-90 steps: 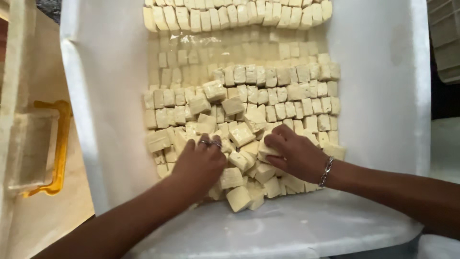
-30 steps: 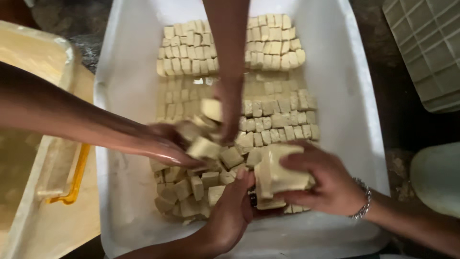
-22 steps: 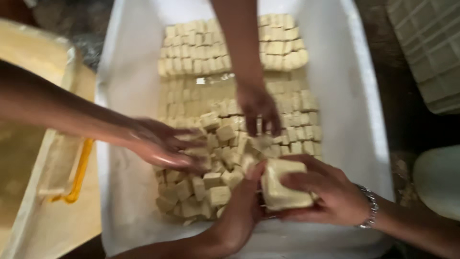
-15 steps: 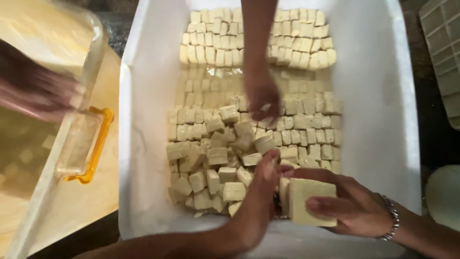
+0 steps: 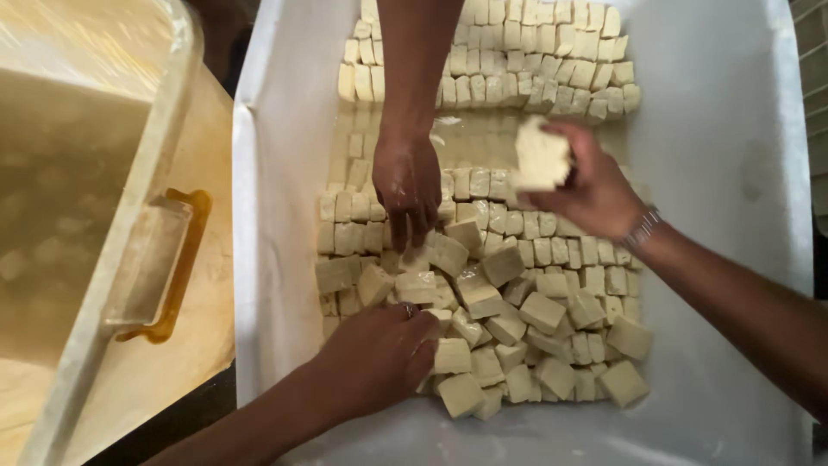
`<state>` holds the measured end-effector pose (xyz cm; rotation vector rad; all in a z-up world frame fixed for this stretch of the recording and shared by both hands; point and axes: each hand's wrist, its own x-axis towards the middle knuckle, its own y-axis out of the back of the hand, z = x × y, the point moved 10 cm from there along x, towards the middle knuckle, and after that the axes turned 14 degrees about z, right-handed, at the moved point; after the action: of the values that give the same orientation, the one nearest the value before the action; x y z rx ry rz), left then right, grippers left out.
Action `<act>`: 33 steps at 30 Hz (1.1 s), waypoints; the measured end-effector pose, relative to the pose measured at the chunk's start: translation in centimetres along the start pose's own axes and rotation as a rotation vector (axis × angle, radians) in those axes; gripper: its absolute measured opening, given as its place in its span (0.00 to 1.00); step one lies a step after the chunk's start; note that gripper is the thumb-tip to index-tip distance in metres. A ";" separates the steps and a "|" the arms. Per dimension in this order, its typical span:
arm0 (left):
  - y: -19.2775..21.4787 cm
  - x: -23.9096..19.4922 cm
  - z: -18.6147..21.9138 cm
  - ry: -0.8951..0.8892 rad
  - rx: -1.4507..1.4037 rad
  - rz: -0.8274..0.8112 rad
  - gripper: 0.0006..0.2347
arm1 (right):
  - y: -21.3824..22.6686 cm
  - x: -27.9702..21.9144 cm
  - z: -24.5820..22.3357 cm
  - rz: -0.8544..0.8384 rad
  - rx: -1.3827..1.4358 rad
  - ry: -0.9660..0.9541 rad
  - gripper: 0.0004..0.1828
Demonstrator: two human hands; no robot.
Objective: The person arranges small, pale, cube-shaped food items in a white tub filled with water. They pick up the cubes, place them in neat rows, and occasionally transfer them to a second tub. The process is repetitive and involves careful placement of each cube.
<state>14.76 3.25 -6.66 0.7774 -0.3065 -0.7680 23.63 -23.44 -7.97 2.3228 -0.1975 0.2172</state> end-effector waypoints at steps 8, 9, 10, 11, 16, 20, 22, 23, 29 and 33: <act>3.5 4.1 -4.5 0.126 0.508 -0.088 0.07 | -9.8 7.2 2.9 0.005 0.328 -0.225 0.39; 4.8 4.7 -4.8 0.146 0.478 -0.005 0.07 | -10.9 7.8 1.6 0.016 0.239 -0.098 0.37; 6.1 5.6 -5.2 0.161 0.449 0.081 0.07 | -11.9 8.5 0.3 0.032 0.148 0.032 0.34; 6.6 6.7 -5.8 0.163 0.456 0.099 0.08 | -12.8 9.1 -1.2 0.049 0.055 0.161 0.32; 7.2 14.9 -11.7 0.306 0.419 0.183 0.11 | -22.2 8.4 -4.2 -0.450 -0.272 0.426 0.19; 4.8 19.4 -16.5 0.428 0.429 0.111 0.12 | -25.5 6.5 -1.8 -0.821 -0.700 0.359 0.21; 2.2 19.5 -17.7 0.464 0.388 -0.028 0.12 | -25.8 5.6 -1.6 -0.920 -0.703 0.330 0.21; 1.5 19.2 -18.2 0.509 0.341 -0.061 0.15 | -25.7 5.4 -1.4 -0.962 -0.708 0.316 0.22; -0.2 18.9 -19.6 0.631 0.188 -0.182 0.18 | -22.5 6.4 1.7 -0.869 -0.470 -0.059 0.42; -0.5 18.6 -20.2 0.639 0.235 -0.187 0.15 | -20.3 7.1 -2.7 -0.552 -0.349 0.329 0.28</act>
<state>37.79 0.02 -21.31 1.2395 0.2602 -0.6238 34.51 -8.14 -18.81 1.8756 0.5244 0.2562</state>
